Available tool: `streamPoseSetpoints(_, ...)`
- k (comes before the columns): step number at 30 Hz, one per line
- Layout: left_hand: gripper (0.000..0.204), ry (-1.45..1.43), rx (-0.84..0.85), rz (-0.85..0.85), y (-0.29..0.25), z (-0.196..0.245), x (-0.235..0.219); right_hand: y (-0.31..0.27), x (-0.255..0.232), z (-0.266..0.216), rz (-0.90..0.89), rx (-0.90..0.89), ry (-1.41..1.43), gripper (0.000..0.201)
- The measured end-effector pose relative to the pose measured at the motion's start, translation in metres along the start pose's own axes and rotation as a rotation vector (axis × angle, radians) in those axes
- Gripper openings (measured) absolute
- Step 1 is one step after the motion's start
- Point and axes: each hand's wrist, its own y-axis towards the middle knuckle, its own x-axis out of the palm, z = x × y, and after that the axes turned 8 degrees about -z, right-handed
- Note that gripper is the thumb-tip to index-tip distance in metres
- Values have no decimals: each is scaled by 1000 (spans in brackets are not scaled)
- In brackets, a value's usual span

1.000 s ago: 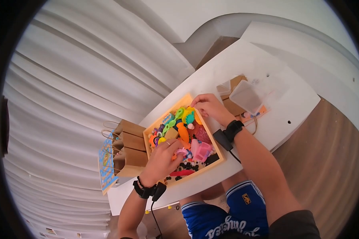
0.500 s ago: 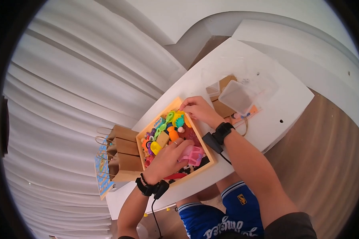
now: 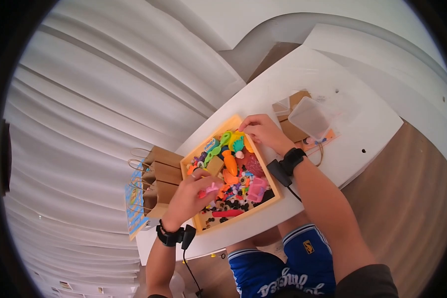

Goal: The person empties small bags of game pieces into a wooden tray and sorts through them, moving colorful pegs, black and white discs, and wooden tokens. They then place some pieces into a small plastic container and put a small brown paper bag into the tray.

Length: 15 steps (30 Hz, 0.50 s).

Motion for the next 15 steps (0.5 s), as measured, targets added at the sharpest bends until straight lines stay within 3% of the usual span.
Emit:
streamPoseSetpoints(3, 29, 7, -23, 77, -28, 1, -32, 1, 0, 1, -1, -1, -20, 12)
streamPoseSetpoints(6, 24, 9, -158, 146, -58, -5, -58, 1, 1, 3, 5, 4, -18, 12)
streamPoseSetpoints(8, 21, 112, -285, 246, -75, -14, -76, 1, 0, 2, 10, -1, -22, 12)
streamPoseSetpoints(11, 22, 229, -304, 322, -93, -22, -103, 1, 0, 4, 12, 2, -18, 12)
streamPoseSetpoints(13, 23, 254, -335, 324, -104, -38, -110, 2, 0, 5, 20, -5, -33, 13)
streamPoseSetpoints(15, 26, 279, -343, 201, -113, -52, -110, 1, 0, 4, 18, -1, -39, 13)
